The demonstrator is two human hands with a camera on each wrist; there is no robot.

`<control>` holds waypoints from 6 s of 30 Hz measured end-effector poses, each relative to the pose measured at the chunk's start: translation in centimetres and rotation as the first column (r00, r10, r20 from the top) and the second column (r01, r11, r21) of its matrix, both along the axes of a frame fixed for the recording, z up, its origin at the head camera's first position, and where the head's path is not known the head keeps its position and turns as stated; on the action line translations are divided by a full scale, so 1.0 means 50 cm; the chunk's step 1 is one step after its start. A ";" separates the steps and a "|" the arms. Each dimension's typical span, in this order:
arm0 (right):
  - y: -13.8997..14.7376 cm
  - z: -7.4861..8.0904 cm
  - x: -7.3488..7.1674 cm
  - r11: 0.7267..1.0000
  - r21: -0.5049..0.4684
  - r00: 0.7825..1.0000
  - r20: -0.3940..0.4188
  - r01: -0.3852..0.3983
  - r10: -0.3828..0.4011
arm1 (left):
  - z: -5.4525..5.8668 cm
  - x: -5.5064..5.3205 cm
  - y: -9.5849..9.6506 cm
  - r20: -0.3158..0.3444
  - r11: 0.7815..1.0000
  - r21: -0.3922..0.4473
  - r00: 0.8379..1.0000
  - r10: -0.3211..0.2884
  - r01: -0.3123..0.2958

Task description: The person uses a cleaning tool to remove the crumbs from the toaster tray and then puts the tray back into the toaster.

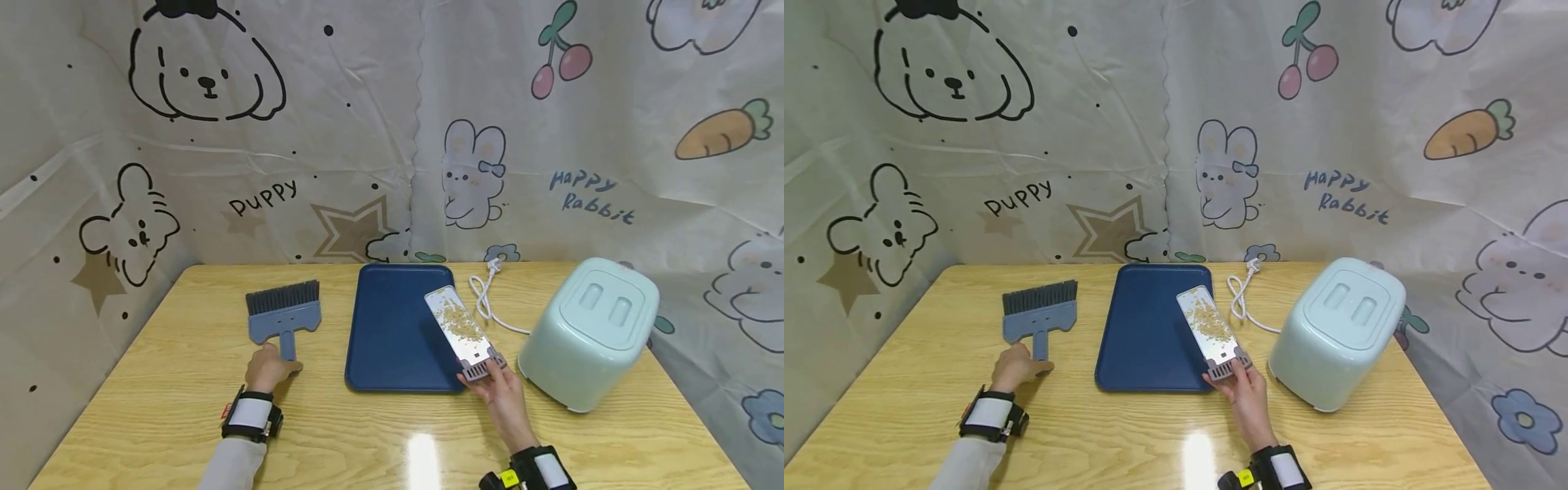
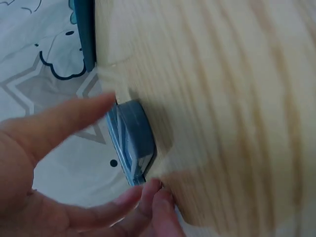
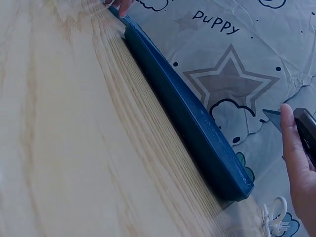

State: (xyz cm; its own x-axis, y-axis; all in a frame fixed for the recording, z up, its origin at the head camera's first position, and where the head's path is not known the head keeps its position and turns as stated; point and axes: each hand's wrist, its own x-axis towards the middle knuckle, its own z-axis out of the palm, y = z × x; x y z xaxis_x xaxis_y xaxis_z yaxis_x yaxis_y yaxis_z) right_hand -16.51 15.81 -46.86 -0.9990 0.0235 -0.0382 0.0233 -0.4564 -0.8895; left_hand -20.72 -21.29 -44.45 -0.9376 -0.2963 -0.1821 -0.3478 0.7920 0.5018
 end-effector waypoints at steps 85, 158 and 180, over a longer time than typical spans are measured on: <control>0.006 -0.015 -0.164 0.989 0.111 0.996 -0.007 0.093 -0.093 | 0.149 -0.085 0.027 -0.282 0.845 0.311 0.892 -0.354 0.434; 0.007 0.023 -0.159 0.976 0.136 0.980 0.081 0.172 -0.184 | 0.084 -0.136 0.070 -0.253 0.859 0.202 0.872 -0.418 0.470; 0.032 -0.016 -0.162 0.970 0.111 0.975 0.027 0.216 -0.220 | 0.088 -0.129 0.068 -0.271 0.887 0.133 0.878 -0.396 0.441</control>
